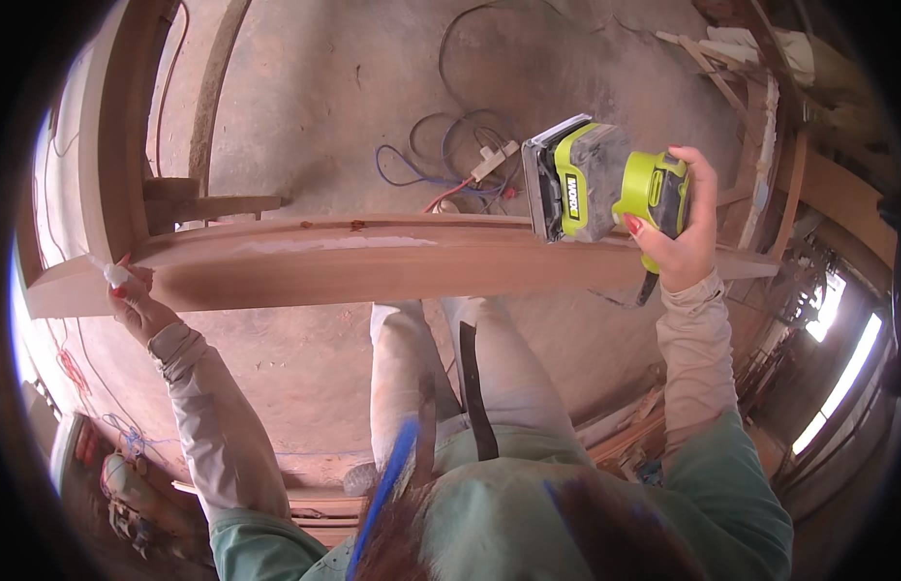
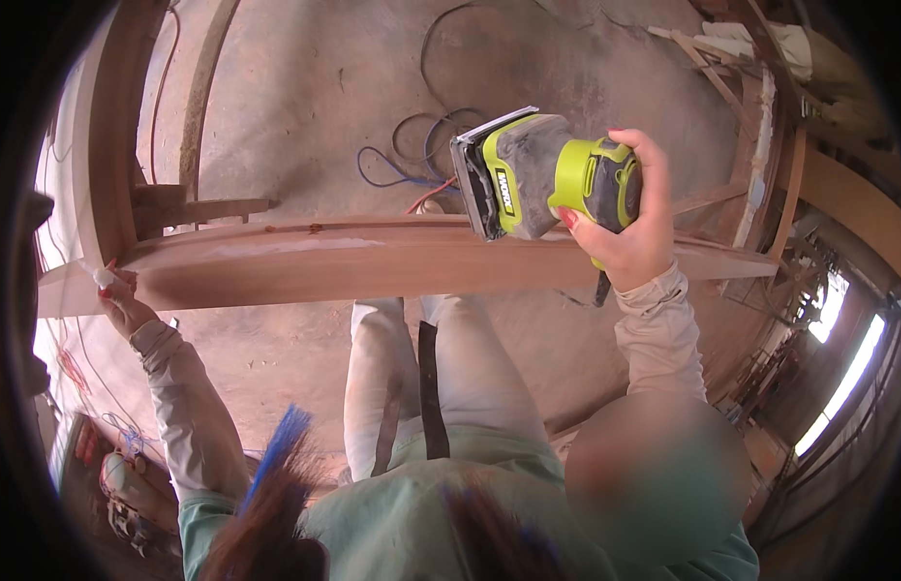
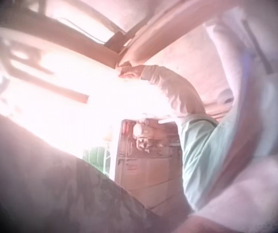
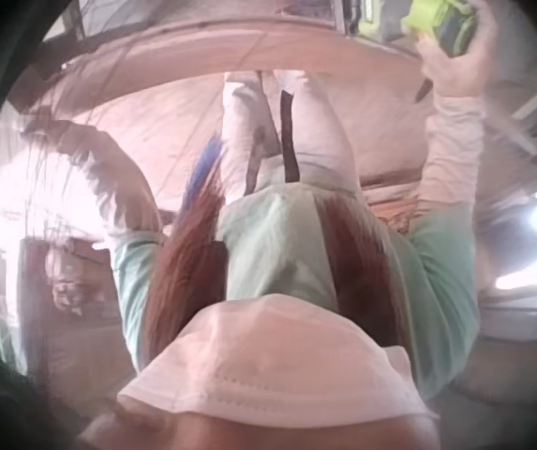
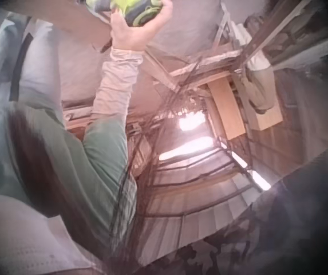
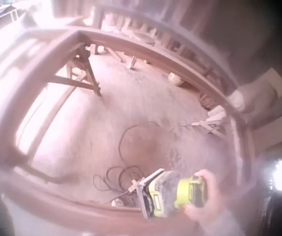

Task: The person uses a handheld electric sander to smooth a long wooden plank resting on a workbench. They move the sander along the plank's length, then flip the plank to sand the opposite side. The person also uses a sanding block to finish the edges.

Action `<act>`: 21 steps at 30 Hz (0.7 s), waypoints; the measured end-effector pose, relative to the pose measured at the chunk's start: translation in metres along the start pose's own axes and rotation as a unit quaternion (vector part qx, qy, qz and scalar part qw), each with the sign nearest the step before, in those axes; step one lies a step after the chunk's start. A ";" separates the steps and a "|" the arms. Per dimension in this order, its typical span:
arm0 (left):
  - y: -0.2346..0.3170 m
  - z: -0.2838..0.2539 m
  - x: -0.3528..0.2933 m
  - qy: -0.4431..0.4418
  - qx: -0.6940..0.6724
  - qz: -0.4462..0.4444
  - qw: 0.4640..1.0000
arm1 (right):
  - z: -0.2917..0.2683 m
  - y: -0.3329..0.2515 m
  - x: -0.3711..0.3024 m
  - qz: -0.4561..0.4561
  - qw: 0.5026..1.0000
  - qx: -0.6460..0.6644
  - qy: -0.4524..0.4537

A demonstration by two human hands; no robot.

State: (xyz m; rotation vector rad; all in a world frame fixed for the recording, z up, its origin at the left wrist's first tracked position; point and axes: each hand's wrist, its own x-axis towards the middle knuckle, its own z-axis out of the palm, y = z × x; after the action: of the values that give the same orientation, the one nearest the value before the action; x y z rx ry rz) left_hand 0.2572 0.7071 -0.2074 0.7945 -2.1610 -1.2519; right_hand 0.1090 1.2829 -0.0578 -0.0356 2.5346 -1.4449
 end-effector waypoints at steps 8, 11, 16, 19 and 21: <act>-0.020 -0.026 -0.014 0.133 -0.052 -0.023 0.989 | 0.009 -0.040 0.033 0.074 0.988 0.084 -0.111; -0.017 -0.016 -0.019 0.144 -0.053 -0.025 0.988 | 0.012 -0.055 0.046 0.123 0.975 0.098 -0.158; 0.015 0.011 -0.027 0.213 -0.079 0.005 0.974 | 0.029 -0.063 0.068 -0.092 0.961 -0.031 -0.259; 0.031 0.032 -0.030 0.229 -0.009 -0.011 0.973 | 0.050 -0.082 0.073 -0.213 0.907 -0.160 -0.326; 0.031 0.047 -0.027 0.238 -0.005 -0.013 0.971 | 0.064 -0.091 0.067 -0.273 0.864 -0.250 -0.340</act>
State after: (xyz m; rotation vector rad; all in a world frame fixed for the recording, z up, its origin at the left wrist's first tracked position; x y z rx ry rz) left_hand 0.2368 0.7658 -0.2043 1.0040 -1.7577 -0.9614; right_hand 0.0491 1.1733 -0.0240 -1.2003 2.2522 -0.6409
